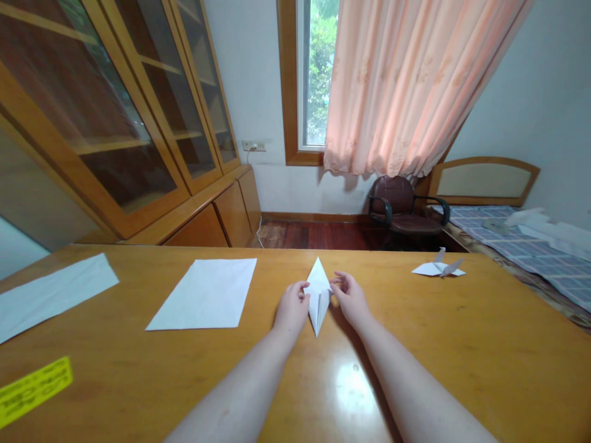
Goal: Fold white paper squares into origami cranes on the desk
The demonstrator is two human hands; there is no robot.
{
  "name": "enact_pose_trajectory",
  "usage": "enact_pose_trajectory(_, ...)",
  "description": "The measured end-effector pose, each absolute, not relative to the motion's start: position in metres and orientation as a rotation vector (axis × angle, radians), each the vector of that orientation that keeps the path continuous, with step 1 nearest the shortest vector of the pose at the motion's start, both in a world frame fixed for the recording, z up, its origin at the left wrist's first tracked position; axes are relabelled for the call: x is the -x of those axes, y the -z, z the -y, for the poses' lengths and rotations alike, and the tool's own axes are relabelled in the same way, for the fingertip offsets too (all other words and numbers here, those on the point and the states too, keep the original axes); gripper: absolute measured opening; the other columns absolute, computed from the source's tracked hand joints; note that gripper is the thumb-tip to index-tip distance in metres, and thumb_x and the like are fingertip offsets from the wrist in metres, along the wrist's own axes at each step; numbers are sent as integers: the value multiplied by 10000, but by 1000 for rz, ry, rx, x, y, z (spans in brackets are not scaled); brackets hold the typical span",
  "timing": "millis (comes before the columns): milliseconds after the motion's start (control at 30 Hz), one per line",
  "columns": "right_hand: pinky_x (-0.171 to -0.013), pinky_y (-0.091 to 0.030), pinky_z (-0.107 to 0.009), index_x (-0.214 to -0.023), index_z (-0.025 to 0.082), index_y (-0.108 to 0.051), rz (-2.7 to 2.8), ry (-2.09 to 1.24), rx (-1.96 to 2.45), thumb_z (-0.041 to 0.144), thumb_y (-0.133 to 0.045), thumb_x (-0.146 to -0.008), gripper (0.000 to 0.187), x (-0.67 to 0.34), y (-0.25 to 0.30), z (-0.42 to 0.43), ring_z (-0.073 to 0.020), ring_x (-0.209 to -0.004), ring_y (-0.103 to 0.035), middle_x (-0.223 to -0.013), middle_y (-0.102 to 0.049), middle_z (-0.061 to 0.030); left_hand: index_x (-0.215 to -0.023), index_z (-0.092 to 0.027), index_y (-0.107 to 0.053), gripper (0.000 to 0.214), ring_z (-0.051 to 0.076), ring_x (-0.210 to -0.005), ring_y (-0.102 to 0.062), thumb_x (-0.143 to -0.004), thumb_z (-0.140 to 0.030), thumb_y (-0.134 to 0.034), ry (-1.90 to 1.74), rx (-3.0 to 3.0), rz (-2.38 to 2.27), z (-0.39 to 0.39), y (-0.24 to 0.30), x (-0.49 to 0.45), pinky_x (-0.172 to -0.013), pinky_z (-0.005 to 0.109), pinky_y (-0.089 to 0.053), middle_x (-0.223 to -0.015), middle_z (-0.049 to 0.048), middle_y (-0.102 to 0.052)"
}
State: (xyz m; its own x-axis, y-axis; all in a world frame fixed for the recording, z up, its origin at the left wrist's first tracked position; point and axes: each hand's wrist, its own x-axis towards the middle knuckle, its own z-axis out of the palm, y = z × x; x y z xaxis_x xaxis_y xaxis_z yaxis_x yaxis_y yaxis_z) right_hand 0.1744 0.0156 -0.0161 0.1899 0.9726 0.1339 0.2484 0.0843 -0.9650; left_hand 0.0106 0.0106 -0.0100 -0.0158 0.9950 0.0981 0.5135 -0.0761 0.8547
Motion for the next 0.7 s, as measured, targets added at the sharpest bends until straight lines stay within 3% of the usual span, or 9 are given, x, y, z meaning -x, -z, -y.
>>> enact_pose_trajectory(133,-789,-460,-328,-899,162,-670,1647,-727,1519,268,-582,-735,214,-175,12,-11,-197,-831,-611,-887,-679,-77,-1051,-181,-628,322,188,-896,-586,-747,-111,-550,-803,-1939,-1688,-5,2,-9,-859,309,-436,-1051,81,-631)
enact_pose_trajectory(300,-801,-439,-320,-921,185,-704,1873,-675,1495,296,-535,-807,232,-174,6,-6,-203,-860,-617,-907,-701,-80,-1097,-219,-628,320,266,-1092,-497,-782,-227,-578,-621,-2071,-1838,-1,1,-10,-953,390,-364,-1151,92,-606)
enact_pose_trajectory(400,-803,-435,-317,-973,197,-699,1924,-658,1456,330,-520,-827,267,-174,3,-4,-201,-866,-618,-934,-705,-75,-1112,-250,-624,336,262,-1165,-446,-792,-182,-548,-609,-2129,-1805,-1,5,-11,-994,403,-325,-1234,69,-577)
enact_pose_trajectory(533,-823,-431,-321,-1051,190,-672,1939,-617,1471,351,-580,-785,324,-173,1,-2,-205,-887,-611,-977,-695,-80,-1145,-281,-601,363,242,-1186,-446,-807,-175,-521,-615,-2209,-1664,1,9,-14,-1037,405,-275,-1219,37,-600)
enact_pose_trajectory(700,-818,-441,-307,-1029,170,-664,1828,-673,1504,257,-569,-763,296,-173,5,-4,-190,-878,-603,-977,-681,-81,-1083,-229,-616,309,256,-1110,-503,-838,-378,-503,-647,-2198,-1639,5,2,-15,-988,402,-318,-1144,76,-625)
